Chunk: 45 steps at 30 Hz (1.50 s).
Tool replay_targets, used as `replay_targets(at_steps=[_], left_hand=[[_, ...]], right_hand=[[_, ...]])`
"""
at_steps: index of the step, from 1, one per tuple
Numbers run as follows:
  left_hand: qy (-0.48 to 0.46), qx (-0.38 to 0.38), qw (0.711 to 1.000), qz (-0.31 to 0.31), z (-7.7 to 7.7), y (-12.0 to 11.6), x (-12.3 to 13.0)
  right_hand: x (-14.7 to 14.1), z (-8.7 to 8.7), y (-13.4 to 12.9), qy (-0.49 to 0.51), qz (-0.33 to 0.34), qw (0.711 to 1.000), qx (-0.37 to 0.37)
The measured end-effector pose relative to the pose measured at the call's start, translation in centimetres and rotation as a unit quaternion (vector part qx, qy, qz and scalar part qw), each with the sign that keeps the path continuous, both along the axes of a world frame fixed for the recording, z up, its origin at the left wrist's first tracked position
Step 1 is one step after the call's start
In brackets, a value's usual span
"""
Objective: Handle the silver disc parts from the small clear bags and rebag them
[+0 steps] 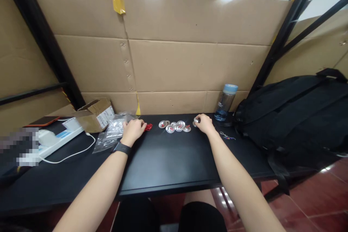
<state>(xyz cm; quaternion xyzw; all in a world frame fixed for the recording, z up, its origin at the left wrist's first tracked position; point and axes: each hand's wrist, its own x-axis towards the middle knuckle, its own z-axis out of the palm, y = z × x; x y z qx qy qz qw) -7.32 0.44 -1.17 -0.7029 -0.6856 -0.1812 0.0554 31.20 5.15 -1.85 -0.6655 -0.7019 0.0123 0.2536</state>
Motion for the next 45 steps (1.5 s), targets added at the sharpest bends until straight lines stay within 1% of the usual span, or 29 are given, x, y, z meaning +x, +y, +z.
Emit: replay_targets(at_steps=[2,3,4,6,8,9,11,14,17,20,24,26,28,30,32,33,34,36,37,38,39,41,43,45], left_hand=[[0.013,0.017,1.0,-0.012,-0.1,-0.2,0.7],[0.017,0.035,0.999,-0.028,-0.1,-0.4,1.3],[0.02,0.053,0.997,-0.054,-0.2,-0.7,2.0],[0.029,0.078,0.988,-0.132,-0.4,-1.2,3.6],[0.035,0.081,0.971,-0.224,-0.8,-1.6,5.3],[0.034,0.083,0.961,-0.26,-1.1,-1.8,6.2],[0.032,0.083,0.947,-0.31,-1.7,-1.9,7.5],[0.04,0.074,0.934,-0.348,-2.2,-1.8,8.5],[0.04,0.069,0.934,-0.348,-2.2,-1.6,8.3],[0.03,0.067,0.94,-0.333,-1.7,-1.6,7.9],[0.015,0.059,0.94,-0.335,-1.3,-1.4,7.7],[-0.008,0.061,0.939,-0.339,-1.3,-1.3,7.7],[-0.071,0.071,0.937,-0.334,-1.3,-1.3,7.6],[-0.166,0.085,0.931,-0.315,-1.1,-1.6,7.5],[-0.24,0.096,0.921,-0.292,-0.8,-2.1,7.3],[-0.259,0.101,0.918,-0.282,-0.5,-2.4,7.3],[-0.267,0.105,0.917,-0.276,-0.3,-2.7,7.3],[-0.265,0.113,0.919,-0.27,0.2,-3.1,7.4],[-0.263,0.117,0.919,-0.271,0.3,-3.3,7.5],[-0.26,0.12,0.918,-0.274,0.4,-3.4,7.5],[-0.257,0.12,0.917,-0.28,0.5,-3.4,7.6],[-0.249,0.118,0.915,-0.294,0.4,-3.4,7.8],[-0.244,0.113,0.914,-0.304,0.3,-3.4,7.9],[-0.25,0.11,0.912,-0.306,0.1,-3.3,8.0]], right_hand=[[-0.1,-0.3,0.3,-0.013,-0.005,0.999,-0.036],[-0.3,-0.4,0.3,-0.015,-0.003,0.999,-0.043],[-0.5,-0.4,0.4,-0.015,0.0,0.999,-0.046],[-0.7,-0.4,0.4,-0.016,0.005,0.999,-0.052],[-0.9,-0.3,0.4,-0.016,0.011,0.998,-0.057],[-0.9,-0.3,0.3,-0.016,0.014,0.998,-0.059],[-0.8,-0.2,0.3,-0.014,0.018,0.998,-0.061],[-0.5,-0.1,0.2,-0.009,0.017,0.998,-0.058],[0.2,0.0,0.0,-0.003,0.022,0.998,-0.058],[1.0,0.2,-0.5,0.001,0.046,0.997,-0.063],[1.5,0.3,-0.8,0.004,0.072,0.996,-0.059],[1.4,0.2,-0.6,0.005,0.078,0.996,-0.047],[0.9,0.2,-0.4,0.005,0.081,0.996,-0.03],[0.0,0.4,-0.6,0.017,0.083,0.996,0.006],[-1.5,0.9,-1.4,0.055,0.11,0.991,0.06],[-2.6,1.2,-2.0,0.085,0.143,0.982,0.086],[-3.8,1.4,-2.7,0.115,0.193,0.971,0.087],[-6.3,1.8,-4.3,0.154,0.307,0.938,0.054],[-7.5,1.8,-5.0,0.162,0.345,0.923,0.042],[-8.6,1.8,-5.6,0.162,0.367,0.916,0.035],[-9.5,1.7,-6.0,0.158,0.374,0.914,0.03],[-10.6,1.5,-6.5,0.165,0.366,0.915,0.023],[-10.8,1.4,-6.5,0.182,0.366,0.913,0.008],[-10.5,1.4,-6.5,0.204,0.382,0.901,-0.014]])
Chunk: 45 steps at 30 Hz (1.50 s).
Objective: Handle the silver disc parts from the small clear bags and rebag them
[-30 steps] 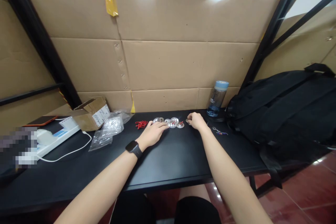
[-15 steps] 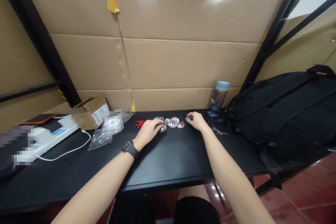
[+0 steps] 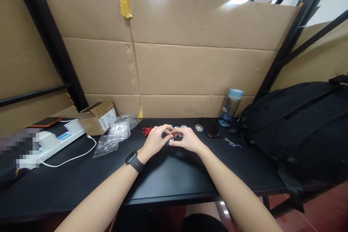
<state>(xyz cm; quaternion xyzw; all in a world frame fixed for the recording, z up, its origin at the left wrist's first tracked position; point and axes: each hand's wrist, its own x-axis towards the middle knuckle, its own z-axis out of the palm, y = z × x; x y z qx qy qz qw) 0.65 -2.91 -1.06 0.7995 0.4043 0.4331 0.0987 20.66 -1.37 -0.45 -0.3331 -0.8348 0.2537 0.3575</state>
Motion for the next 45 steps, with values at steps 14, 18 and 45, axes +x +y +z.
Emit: replay_targets(at_steps=[14,18,45], left_hand=[[-0.057,0.019,0.998,0.03,1.0,-0.6,-0.4],[-0.053,0.033,0.995,0.077,1.0,-0.6,-0.4],[0.106,-0.027,0.97,0.218,-0.8,3.6,-6.4]], right_hand=[[-0.9,-0.5,0.3,0.261,0.002,0.949,-0.176],[-1.2,-0.5,0.2,0.278,-0.015,0.944,-0.176],[9.5,-1.2,6.1,0.019,-0.304,0.949,0.083]])
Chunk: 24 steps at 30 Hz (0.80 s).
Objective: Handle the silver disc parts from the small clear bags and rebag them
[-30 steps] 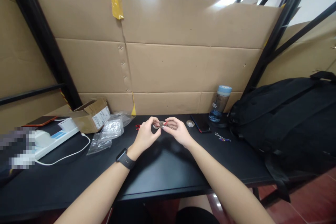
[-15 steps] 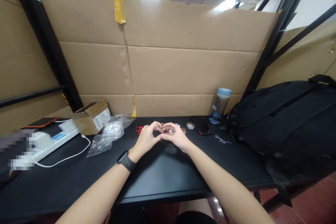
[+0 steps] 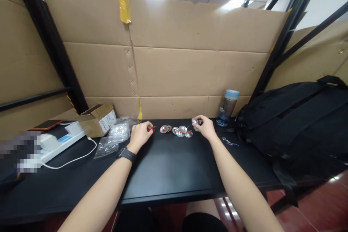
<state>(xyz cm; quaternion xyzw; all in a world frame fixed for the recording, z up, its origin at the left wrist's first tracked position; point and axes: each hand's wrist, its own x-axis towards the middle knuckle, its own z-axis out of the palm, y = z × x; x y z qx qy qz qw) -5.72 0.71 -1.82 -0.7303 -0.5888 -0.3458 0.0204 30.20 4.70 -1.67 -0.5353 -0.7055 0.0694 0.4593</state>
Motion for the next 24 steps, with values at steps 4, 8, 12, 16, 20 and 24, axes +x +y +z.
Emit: replay_targets(at_steps=[4,8,12,16,20,24], left_hand=[[0.081,0.003,0.997,0.008,-0.7,0.4,-0.1],[0.121,0.047,0.989,-0.071,-1.4,0.3,2.3],[0.139,0.014,0.979,-0.148,-2.0,0.2,4.0],[0.151,-0.006,0.979,-0.137,-1.5,-0.2,4.1],[0.144,-0.02,0.981,-0.126,-0.8,-0.6,4.3],[0.032,-0.026,0.983,-0.181,-1.1,-0.9,5.0]], right_hand=[[2.5,-0.7,0.9,-0.075,-0.064,0.993,-0.062],[2.0,-0.8,1.1,-0.146,-0.084,0.975,-0.145],[1.6,-0.4,0.8,-0.172,-0.114,0.963,-0.171],[1.1,0.1,0.1,-0.171,-0.088,0.973,-0.129],[-1.0,0.8,-1.0,-0.119,-0.023,0.991,-0.06],[-4.7,1.0,-2.8,-0.054,0.133,0.99,-0.01]])
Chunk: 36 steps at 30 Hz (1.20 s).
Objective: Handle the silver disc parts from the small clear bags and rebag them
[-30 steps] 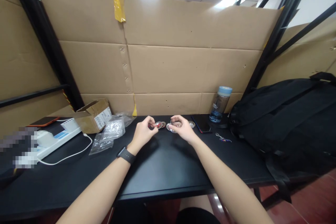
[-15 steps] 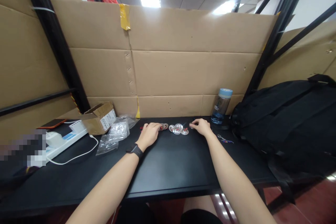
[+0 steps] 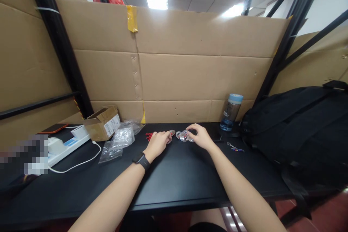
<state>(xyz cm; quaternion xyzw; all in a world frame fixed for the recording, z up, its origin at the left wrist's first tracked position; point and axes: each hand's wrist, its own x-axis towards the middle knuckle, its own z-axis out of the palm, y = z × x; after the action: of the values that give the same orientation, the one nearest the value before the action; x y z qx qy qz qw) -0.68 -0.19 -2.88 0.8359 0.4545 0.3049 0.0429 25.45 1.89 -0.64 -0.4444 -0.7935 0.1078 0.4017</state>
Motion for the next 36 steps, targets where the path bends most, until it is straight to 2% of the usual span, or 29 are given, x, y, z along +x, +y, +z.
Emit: replay_targets(at_steps=[2,5,7,9,12,14,16,19,21,23,25,27,28,32,36], left_hand=[[-0.105,-0.023,0.993,-0.049,-0.2,-0.2,0.5],[-0.249,-0.068,0.96,-0.107,-0.3,-0.7,1.3],[-0.287,-0.079,0.947,-0.122,-0.1,-1.1,1.7],[-0.281,-0.069,0.95,-0.118,0.0,-1.2,1.8],[-0.242,-0.043,0.967,-0.069,0.0,-0.6,1.2],[-0.196,-0.007,0.981,0.0,0.1,0.1,0.1],[-0.128,0.029,0.988,0.077,0.2,0.7,-1.3],[-0.038,0.018,0.985,0.17,0.5,1.2,-3.6],[-0.009,-0.009,0.976,0.217,0.5,1.3,-4.5],[0.012,-0.027,0.968,0.249,0.4,1.2,-4.7],[0.031,-0.02,0.963,0.268,0.2,1.0,-4.1],[0.05,0.006,0.966,0.254,-0.2,0.9,-3.0],[0.06,0.021,0.971,0.228,-0.4,0.9,-2.3],[0.115,0.039,0.99,0.077,-1.6,1.1,-0.4],[0.134,-0.004,0.99,0.041,-2.2,1.5,-0.2]], right_hand=[[-2.0,-0.3,-0.9,0.026,0.077,0.997,-0.004],[-4.2,-0.8,-2.0,0.053,0.155,0.986,-0.032],[-5.0,-1.1,-2.4,0.071,0.173,0.981,-0.058],[-5.3,-1.3,-2.4,0.073,0.161,0.982,-0.065],[-4.8,-1.3,-1.6,0.064,0.121,0.99,-0.046],[-3.6,-1.3,-0.5,0.082,0.085,0.992,-0.044],[-1.7,-1.3,0.8,0.107,0.01,0.993,-0.04],[2.6,-1.1,2.8,0.079,-0.148,0.986,-0.018],[5.3,-1.1,3.7,0.06,-0.217,0.974,-0.02],[7.1,-1.4,4.3,0.033,-0.254,0.966,-0.043],[7.7,-1.9,4.7,0.015,-0.257,0.964,-0.061],[7.4,-2.4,4.9,-0.002,-0.248,0.966,-0.069],[7.1,-2.6,5.0,-0.013,-0.248,0.966,-0.07],[5.9,-2.9,4.8,-0.063,-0.275,0.957,-0.066],[5.5,-2.5,4.3,-0.103,-0.285,0.951,-0.064]])
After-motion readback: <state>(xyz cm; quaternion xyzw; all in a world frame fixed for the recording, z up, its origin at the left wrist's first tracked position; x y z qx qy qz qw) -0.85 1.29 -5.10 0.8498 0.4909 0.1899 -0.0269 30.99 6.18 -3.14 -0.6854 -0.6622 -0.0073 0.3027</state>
